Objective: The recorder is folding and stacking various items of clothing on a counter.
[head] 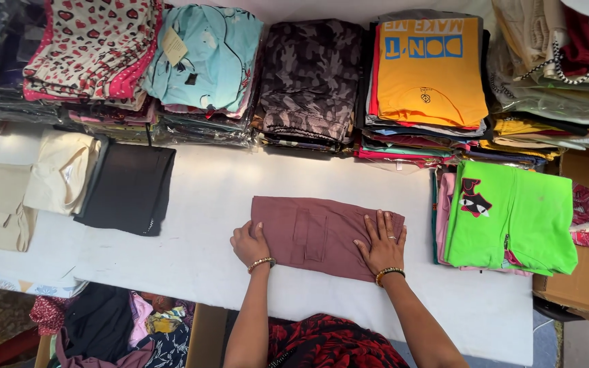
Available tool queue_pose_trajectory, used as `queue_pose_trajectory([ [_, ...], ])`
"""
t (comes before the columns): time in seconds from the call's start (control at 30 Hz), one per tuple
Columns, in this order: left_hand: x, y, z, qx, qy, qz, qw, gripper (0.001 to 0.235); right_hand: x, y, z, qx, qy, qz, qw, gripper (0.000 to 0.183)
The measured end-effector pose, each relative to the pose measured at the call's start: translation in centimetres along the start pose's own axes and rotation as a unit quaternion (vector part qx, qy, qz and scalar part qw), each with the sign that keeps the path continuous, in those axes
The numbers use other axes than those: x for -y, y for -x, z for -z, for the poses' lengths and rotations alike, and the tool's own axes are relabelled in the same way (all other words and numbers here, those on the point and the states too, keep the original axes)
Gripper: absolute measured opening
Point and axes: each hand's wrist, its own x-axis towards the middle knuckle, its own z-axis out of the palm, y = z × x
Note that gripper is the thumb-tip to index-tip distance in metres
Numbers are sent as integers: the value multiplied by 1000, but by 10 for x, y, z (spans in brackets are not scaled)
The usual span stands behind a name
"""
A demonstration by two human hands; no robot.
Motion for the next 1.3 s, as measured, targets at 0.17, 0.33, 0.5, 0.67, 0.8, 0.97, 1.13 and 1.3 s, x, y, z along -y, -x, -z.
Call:
queue_pose_trajectory([
  [0.17,13,-16,2,7,11,7,1000,14,0,-1,-1,-21,-7,5,1000,74],
  [0.33,33,-37,5,22,37,15,999,14,0,0,-3,-18,8,1,1000,73],
  [0.5,3,-36,35,112,22,-3,993,66,2,0,3,-23,-4,1,1000,73],
  [0.67,39,-45,31,316,102,135,934,73,0,-1,-5,-7,15,-7,1000,74],
  [0.8,47,-35,28,428,339,101,831,68,-4,1,-9,-18,-45,-7,999,71],
  [0.97,-32,26,43,480,350,-36,804,74,-9,22,-12,-178,-183,33,966,48],
  [1.13,-103,119,1,469,250,-160,832,87,-15,44,-19,-237,-360,-43,901,29],
  [1.3,-128,173,-40,606,154,-169,762,105,-56,36,-54,-166,-597,-200,759,33],
])
